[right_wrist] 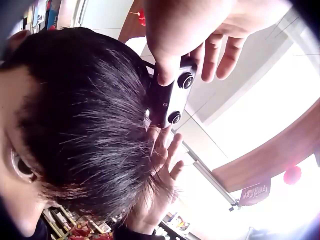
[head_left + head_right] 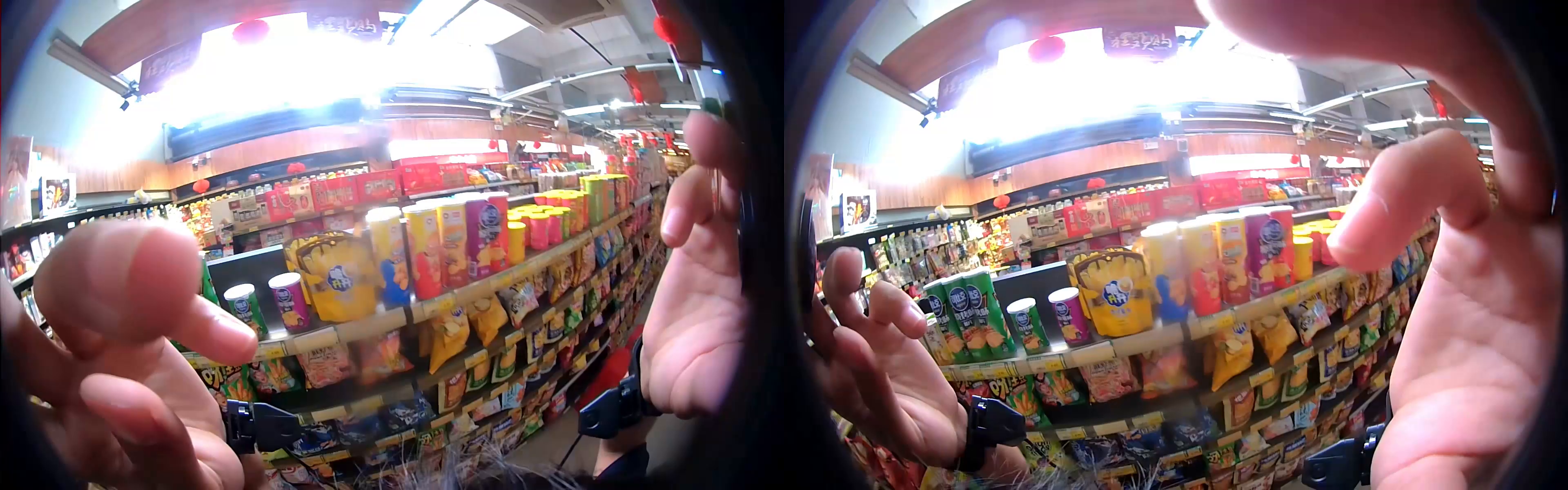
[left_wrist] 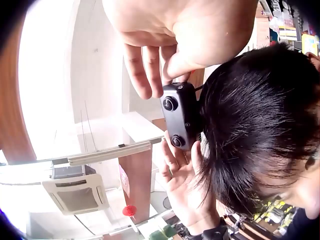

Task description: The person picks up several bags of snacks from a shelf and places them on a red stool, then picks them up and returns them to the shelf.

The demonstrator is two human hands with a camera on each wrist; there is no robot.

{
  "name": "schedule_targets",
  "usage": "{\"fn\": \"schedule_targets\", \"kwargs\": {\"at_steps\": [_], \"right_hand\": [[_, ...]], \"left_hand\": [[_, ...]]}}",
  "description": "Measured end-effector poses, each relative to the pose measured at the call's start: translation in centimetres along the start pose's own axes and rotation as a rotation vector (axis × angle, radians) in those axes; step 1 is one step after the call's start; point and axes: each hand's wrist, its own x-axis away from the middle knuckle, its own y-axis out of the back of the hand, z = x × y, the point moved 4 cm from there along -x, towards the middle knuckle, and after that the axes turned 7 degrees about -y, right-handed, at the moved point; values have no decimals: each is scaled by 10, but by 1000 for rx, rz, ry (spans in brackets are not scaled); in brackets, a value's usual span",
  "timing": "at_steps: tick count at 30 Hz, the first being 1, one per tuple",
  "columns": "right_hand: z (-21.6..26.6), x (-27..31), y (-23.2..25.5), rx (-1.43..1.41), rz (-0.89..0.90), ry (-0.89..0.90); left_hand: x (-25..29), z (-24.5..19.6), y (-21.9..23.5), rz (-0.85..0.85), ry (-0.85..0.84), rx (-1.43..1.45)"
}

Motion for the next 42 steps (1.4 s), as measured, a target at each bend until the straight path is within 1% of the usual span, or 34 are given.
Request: {"fn": "schedule_targets", "kwargs": {"at_steps": [1, 4, 6, 9, 13, 15, 19, 24, 32, 38, 42], "right_hand": [[8, 3, 6, 15, 0, -7], [32, 7, 24, 49, -9, -26], [47, 6, 34, 67, -8, -26], [68, 5, 48, 101, -5, -24], [90, -4, 60, 144, 5, -35], [102, -8, 66, 165, 8, -29], [129, -12, 79, 196, 15, 2], [140, -10, 75, 191, 25, -4], [154, -6, 90, 246, 54, -43], [156, 13, 84, 266, 5, -46], [158, 20, 89, 268, 13, -68]], "left_hand": [[-5, -5, 3, 41, 37, 60], [-16, -15, -2, 80, 51, 144], [-24, -22, -8, 37, 17, 141], [-35, -37, -22, -114, -25, 169], [-41, -66, -37, -147, -26, 158], [-44, -69, -36, -142, -71, 122], [-46, -78, -33, -130, -51, 138], [-40, -94, -34, -67, -8, 150], [-30, -119, -38, 35, 100, 169], [-25, -123, -42, 109, 106, 185], [-22, -131, -43, 139, 148, 186]]}}
